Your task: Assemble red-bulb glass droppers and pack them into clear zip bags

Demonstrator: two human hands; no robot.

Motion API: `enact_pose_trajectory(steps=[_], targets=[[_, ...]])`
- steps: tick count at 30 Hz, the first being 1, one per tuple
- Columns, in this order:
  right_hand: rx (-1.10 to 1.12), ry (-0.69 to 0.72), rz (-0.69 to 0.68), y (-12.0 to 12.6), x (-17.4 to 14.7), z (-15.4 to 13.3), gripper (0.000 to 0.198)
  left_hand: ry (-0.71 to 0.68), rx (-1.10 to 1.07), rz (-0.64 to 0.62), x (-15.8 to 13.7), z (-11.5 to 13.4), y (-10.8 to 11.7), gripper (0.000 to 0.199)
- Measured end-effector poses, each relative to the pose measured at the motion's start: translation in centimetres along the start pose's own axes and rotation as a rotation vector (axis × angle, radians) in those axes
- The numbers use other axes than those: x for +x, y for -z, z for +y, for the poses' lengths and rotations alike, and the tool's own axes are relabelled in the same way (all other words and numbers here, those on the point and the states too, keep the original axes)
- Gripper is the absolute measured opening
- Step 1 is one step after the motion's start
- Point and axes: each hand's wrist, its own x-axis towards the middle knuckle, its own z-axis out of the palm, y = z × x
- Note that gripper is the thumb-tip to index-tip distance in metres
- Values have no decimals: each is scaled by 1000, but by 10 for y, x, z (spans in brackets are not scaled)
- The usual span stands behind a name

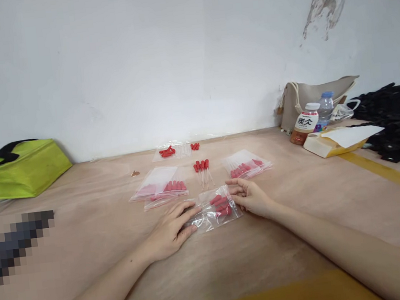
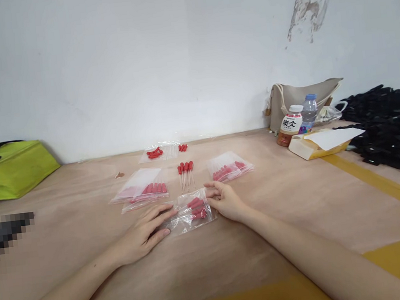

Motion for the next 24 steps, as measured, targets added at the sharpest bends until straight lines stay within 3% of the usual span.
enact_pose_trajectory(steps=[6, 16, 24], targets=[[18, -48, -140, 3, -3, -7, 53, 2, 2, 11, 0, -1, -1, 40], [95, -83, -156, 7, -6, -13, 52, 8, 1, -17, 0, -1, 0, 40], [212, -60, -172, 9, -3, -5, 62, -12, -3, 5, 0, -2, -2, 40]])
